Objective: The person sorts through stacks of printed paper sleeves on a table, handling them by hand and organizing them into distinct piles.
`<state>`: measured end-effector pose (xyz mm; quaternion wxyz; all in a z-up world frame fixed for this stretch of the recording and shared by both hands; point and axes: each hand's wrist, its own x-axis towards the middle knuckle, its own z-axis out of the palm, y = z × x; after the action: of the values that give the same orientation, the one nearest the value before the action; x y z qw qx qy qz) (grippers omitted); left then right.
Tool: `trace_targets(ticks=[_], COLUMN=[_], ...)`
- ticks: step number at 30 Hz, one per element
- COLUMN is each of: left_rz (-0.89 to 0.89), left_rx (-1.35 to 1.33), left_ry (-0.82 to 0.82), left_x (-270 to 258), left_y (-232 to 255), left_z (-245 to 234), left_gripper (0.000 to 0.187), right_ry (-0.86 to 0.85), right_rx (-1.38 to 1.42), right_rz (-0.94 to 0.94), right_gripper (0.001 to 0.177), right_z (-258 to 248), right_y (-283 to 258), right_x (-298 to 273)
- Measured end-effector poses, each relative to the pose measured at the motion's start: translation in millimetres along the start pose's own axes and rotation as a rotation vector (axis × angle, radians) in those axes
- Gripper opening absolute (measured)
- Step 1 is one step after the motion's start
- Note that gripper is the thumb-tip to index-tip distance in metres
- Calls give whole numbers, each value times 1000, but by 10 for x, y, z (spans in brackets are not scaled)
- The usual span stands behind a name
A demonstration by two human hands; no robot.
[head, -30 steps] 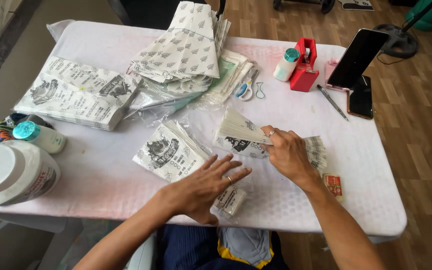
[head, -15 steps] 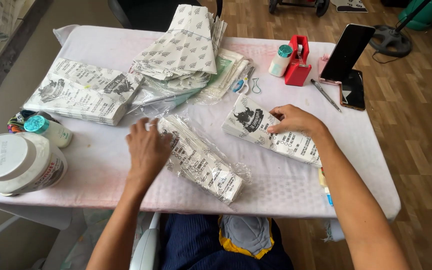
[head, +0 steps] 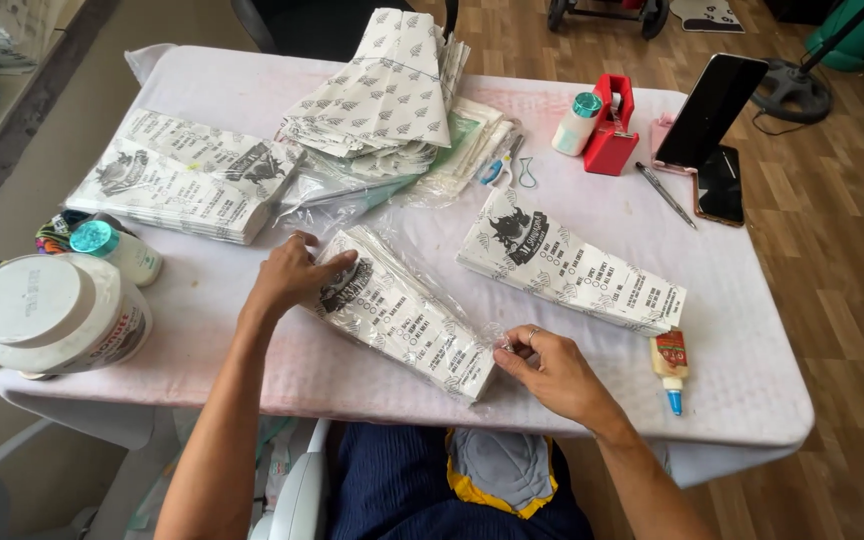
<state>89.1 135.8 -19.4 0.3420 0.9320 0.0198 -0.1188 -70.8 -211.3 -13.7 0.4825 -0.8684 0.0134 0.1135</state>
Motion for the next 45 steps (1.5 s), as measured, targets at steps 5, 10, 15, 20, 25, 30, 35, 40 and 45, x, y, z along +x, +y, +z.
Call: trace_targets(ticks=[5, 10, 15, 20, 25, 30, 35, 40, 45], left_rz=[40, 15, 119, 264, 277, 174, 163, 229, 774], left_rx=[147, -80, -883, -1149, -976, -773, -10, 807, 400], left_ry=[-28, -58, -39, 51, 233, 411, 821, 1143, 1158], left_x=[47, -287, -587, -605, -494, -394, 2, -97, -204], left_y=[2, 116, 54, -107, -277, -381, -843, -354, 368], left_z=[42, 14, 63, 214, 153, -192, -237, -285, -106], left_gripper=[83, 76, 68, 40, 20, 20, 20, 99, 28], right_ry=[-67, -98, -140, -197, -210, -189, -166, 8, 190], right_rx=[-47, -133, -97, -35, -25, 102, -211, -483, -509], right_rz=[27, 7, 24, 88, 249, 322, 279, 172, 45], right_gripper=[37, 51, 62, 62, 90, 71, 72, 58, 60], right_z=[109, 115, 163, 189, 62, -412, -717, -942, -1336], right_y=[-132, -249, -154, -322, -331, -18, 238, -218, -224], right_x=[-1, -70, -49, -154, -202, -207, -287, -407, 329])
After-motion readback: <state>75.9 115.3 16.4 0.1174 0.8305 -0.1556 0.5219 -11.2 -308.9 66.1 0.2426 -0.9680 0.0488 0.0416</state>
